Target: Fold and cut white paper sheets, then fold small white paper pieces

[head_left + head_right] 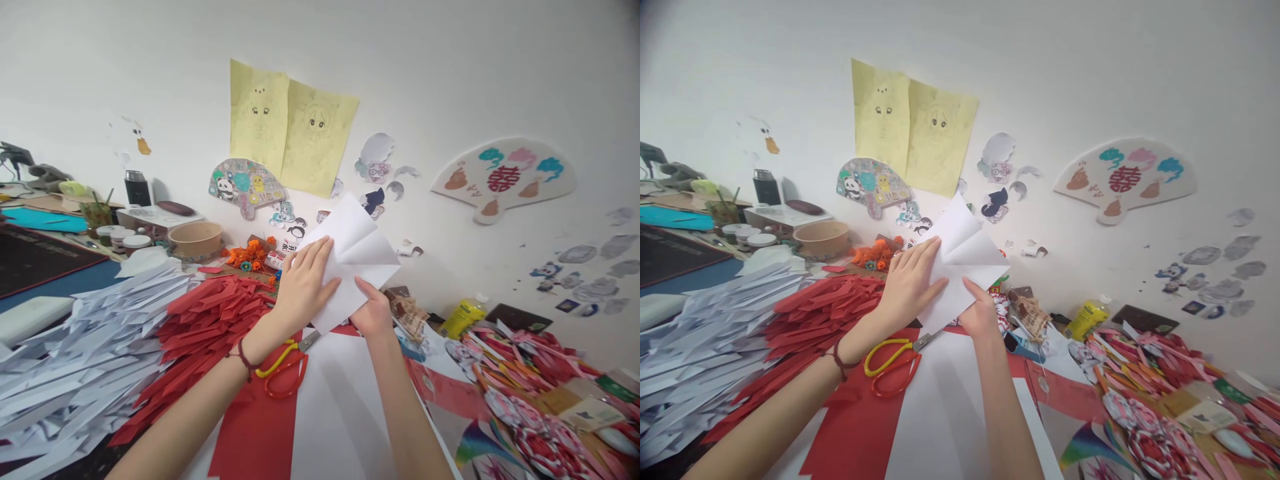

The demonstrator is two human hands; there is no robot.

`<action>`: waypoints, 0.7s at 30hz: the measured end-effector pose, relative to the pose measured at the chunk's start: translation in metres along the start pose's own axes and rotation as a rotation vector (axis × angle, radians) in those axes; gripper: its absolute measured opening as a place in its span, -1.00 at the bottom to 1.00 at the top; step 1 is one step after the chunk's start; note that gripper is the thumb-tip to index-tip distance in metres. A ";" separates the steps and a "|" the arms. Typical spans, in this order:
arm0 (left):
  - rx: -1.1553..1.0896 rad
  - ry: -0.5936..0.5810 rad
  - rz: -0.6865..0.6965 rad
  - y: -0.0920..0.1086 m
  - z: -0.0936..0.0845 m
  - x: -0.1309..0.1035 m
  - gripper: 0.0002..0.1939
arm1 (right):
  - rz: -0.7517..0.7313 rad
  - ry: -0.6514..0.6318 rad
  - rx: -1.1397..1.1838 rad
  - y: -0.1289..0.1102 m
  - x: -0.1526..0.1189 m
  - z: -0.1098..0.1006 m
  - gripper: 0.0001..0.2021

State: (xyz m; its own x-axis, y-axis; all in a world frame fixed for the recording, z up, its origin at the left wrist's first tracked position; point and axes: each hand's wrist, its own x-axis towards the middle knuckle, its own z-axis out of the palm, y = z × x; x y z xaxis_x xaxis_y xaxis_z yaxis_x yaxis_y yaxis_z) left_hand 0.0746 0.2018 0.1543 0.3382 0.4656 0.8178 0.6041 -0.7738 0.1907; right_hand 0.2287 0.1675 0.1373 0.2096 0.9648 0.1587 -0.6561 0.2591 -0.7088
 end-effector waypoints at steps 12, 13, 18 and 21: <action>-0.274 -0.043 -0.126 -0.003 0.002 0.001 -0.56 | 0.015 0.041 -0.016 -0.003 -0.002 0.006 -0.69; -0.286 -0.045 -0.135 -0.003 0.002 0.001 -0.57 | 0.014 0.038 -0.011 -0.004 -0.003 0.006 -0.69; -0.165 0.048 -0.081 -0.002 0.000 0.000 -0.45 | 0.031 0.046 -0.010 -0.005 -0.003 0.004 -0.74; -0.040 0.077 0.016 -0.001 -0.003 0.000 -0.32 | 0.012 0.028 -0.012 -0.005 -0.001 0.002 -0.72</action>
State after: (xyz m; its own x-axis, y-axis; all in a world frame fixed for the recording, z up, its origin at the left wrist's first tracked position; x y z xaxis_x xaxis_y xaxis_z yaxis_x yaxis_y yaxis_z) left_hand 0.0720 0.2009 0.1560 0.2898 0.4201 0.8599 0.5692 -0.7980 0.1980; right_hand 0.2302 0.1651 0.1421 0.2219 0.9662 0.1312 -0.6498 0.2468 -0.7189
